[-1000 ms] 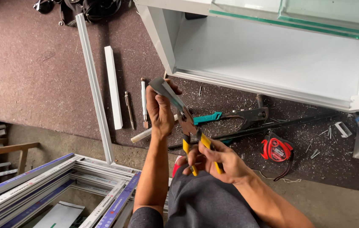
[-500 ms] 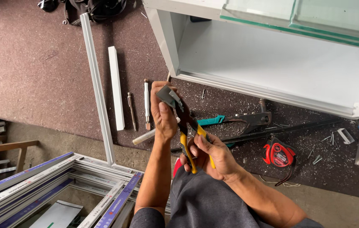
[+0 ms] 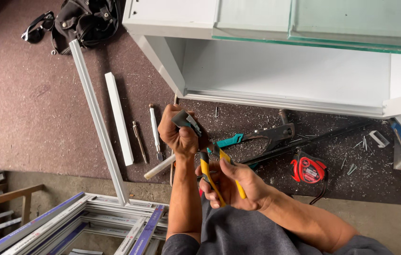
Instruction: The person uses pliers to bend and shape the ends of aluminum profiles. They repeatedly test the fit of the modified profiles into a white window frame structure, adjusting the metal pieces to ensure they align correctly with the frame's grooves.
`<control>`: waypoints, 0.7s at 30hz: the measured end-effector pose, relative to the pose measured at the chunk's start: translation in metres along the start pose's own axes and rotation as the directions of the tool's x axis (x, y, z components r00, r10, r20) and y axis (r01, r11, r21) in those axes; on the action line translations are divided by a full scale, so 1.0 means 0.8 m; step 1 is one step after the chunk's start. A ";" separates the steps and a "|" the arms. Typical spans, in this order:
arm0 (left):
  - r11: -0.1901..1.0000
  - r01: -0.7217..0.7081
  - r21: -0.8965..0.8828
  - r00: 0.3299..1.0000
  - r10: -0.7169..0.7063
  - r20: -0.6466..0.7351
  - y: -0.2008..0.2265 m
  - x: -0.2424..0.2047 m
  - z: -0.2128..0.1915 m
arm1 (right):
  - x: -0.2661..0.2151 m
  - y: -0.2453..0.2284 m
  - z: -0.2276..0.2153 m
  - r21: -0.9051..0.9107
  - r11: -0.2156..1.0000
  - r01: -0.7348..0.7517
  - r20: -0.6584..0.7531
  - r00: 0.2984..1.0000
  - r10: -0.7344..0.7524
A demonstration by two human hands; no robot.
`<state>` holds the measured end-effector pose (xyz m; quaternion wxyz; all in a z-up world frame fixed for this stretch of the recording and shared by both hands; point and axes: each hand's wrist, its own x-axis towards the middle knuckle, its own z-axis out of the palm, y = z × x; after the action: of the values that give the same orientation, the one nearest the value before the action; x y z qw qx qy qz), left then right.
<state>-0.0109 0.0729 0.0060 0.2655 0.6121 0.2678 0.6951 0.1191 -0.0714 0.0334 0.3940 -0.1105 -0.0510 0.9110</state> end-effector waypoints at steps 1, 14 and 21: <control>1.000 -0.007 -0.004 1.000 0.007 0.006 -0.002 0.001 0.000 | 0.000 0.001 0.000 -0.017 1.000 0.008 -0.009 1.000 -0.008; 0.909 -0.402 0.112 0.846 0.322 0.424 -0.008 0.017 -0.038 | -0.028 -0.025 -0.009 -0.058 0.991 -0.124 -0.045 0.992 0.122; 0.900 -0.436 -0.006 0.797 0.389 0.463 -0.036 0.008 -0.038 | -0.049 -0.067 -0.021 -0.181 0.960 -0.211 -0.023 0.977 0.211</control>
<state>-0.0408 0.0965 -0.0125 0.1316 0.8130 0.0932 0.5596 0.1871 -0.0628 0.0332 0.2829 -0.1527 -0.1215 0.9391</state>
